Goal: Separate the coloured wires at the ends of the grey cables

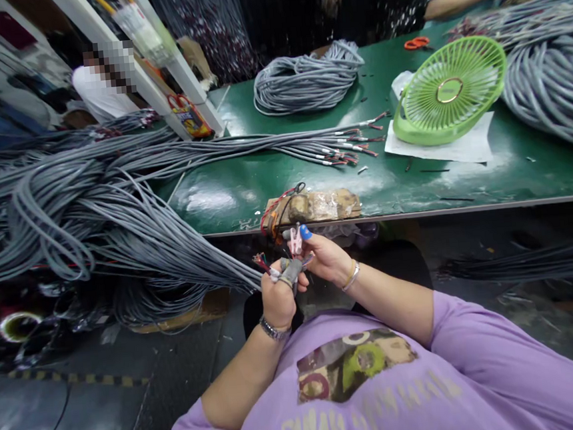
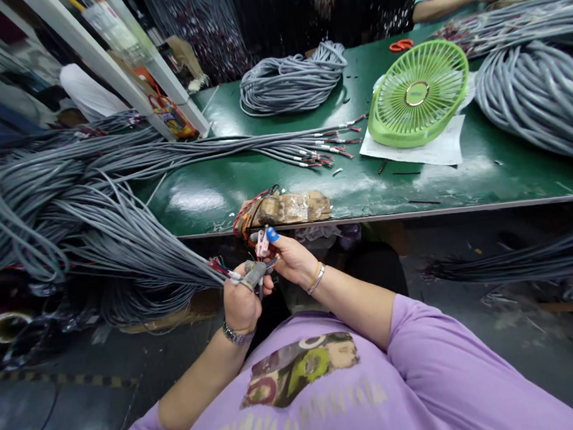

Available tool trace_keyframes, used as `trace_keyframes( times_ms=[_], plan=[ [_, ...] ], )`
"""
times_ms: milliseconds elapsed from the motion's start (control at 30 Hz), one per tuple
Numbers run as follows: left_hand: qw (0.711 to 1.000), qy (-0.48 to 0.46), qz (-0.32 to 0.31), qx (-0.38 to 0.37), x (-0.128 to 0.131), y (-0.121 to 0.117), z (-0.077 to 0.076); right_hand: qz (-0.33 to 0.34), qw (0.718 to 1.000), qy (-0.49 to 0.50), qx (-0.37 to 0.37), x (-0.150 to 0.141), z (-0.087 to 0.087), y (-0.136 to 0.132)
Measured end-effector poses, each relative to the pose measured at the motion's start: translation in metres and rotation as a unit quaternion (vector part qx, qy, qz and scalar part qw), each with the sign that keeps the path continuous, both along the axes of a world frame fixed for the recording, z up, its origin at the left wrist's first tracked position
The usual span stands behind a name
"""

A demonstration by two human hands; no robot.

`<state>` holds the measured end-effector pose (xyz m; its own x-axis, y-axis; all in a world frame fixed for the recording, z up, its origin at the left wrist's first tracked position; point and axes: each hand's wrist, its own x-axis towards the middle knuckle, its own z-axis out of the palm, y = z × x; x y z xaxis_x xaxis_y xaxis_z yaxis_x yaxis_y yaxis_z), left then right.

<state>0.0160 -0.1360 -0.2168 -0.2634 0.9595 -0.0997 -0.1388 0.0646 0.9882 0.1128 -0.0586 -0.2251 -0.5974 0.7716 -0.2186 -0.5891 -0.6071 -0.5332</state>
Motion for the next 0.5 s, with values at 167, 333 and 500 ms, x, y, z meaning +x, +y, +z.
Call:
trace_keyframes(
  times_ms=[167,333,500],
  plan=[
    [1.0,-0.004,0.009,0.007,-0.001,-0.003,0.002,-0.002,0.999,0.028,-0.032,-0.001,-0.006,0.0],
    [1.0,-0.015,0.012,0.017,-0.005,-0.011,0.001,0.022,0.996,0.059,-0.058,0.007,-0.014,0.0],
    [1.0,0.016,0.003,0.015,-0.013,-0.021,-0.007,0.097,0.995,0.006,-0.021,0.024,-0.021,-0.003]
  ],
)
